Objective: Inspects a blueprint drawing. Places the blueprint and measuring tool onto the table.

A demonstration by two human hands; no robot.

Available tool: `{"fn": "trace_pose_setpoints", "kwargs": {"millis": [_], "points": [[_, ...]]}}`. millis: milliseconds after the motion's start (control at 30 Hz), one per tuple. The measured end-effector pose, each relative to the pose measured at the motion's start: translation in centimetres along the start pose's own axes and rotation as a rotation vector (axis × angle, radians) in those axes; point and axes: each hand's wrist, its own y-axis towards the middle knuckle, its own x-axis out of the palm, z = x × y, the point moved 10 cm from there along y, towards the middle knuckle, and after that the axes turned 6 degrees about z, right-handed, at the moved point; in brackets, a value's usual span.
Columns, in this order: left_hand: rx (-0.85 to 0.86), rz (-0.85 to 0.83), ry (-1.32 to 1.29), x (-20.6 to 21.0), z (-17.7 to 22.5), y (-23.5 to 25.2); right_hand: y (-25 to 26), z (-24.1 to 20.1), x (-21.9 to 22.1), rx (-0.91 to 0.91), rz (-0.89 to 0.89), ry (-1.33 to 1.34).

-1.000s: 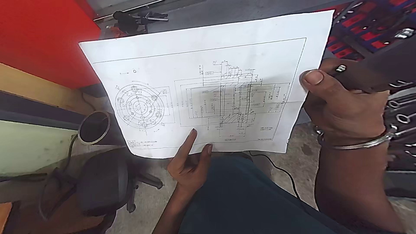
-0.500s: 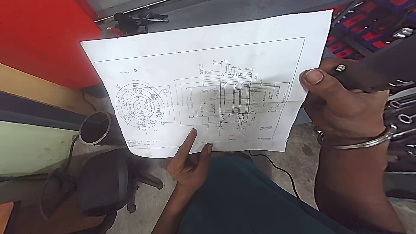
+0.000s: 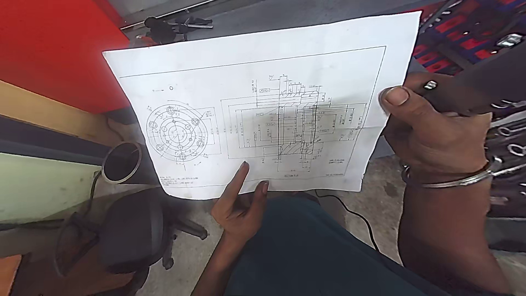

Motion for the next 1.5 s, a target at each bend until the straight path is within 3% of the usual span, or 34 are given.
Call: {"fn": "trace_pose_setpoints", "kwargs": {"millis": [1500], "points": [[0.004,0.006,0.014,-0.17,0.01,-0.27,-0.09,-0.36,0.19,-0.027,-0.013,-0.01]]}}
